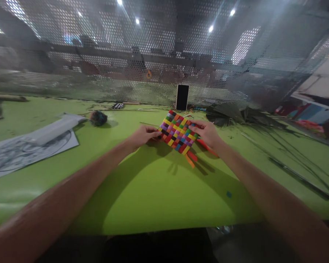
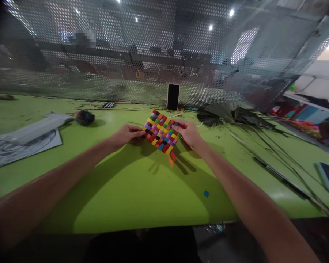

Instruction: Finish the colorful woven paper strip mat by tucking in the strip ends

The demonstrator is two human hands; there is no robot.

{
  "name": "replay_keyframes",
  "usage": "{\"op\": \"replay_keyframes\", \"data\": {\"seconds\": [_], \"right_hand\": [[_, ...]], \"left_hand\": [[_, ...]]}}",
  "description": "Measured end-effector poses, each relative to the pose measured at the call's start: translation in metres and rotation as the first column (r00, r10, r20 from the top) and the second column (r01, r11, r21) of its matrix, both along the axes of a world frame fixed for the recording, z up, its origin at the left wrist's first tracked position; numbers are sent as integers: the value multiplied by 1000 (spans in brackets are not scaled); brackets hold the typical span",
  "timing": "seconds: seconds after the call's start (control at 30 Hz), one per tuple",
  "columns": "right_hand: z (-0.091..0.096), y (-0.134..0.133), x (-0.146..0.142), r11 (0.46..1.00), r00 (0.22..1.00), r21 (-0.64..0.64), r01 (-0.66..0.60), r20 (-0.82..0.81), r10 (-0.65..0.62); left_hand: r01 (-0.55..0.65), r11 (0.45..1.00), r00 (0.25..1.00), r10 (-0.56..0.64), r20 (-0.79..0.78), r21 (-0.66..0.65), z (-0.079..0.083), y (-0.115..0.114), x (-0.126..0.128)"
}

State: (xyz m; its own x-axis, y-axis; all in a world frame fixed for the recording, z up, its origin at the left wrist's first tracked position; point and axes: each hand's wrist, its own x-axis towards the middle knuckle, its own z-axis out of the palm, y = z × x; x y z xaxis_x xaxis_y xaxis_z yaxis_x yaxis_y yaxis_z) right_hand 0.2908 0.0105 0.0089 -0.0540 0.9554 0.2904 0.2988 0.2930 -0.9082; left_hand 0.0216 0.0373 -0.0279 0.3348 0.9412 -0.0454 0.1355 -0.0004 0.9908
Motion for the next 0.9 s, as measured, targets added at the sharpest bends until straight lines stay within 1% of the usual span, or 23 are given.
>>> {"op": "replay_keyframes", "data": {"seconds": [0.23,0.37,0.47,0.5,0.6,0.7,0.77,0.83,0.9], "right_hand": [[-1,0,-2,1000,999,14,-5,-46,6],[0,-1,-4,1000,999,13,-5,-52,6],[0,-2,-5,1000,997,4,-22,-69,22],[0,-2,-5,1000,997,0,-32,-71,31],[0,-3,-6,999,996,-10,-52,-70,51],[-1,-3,-5,998,997,-20,-53,-57,52],[-2,-2,-5,998,997,-33,-59,-52,58],[-4,-2,-4,997,996,-46,-68,-58,66],[-5,-1,-5,996,995,-62,-69,-78,65]], "left_hand": [[-12,1000,997,10,82,24,-4,0,2],[-50,994,997,45,56,100,-2,-3,3],[-54,988,998,49,35,142,-2,-3,3],[-50,990,999,48,22,128,-2,-4,3],[-33,999,999,33,-22,29,-2,-5,4],[0,999,1000,0,3,-32,3,-8,3],[54,997,998,-52,39,-47,7,-10,2],[132,990,989,-128,69,-58,11,-11,0],[189,980,977,-182,108,-64,11,-11,-1]]}}
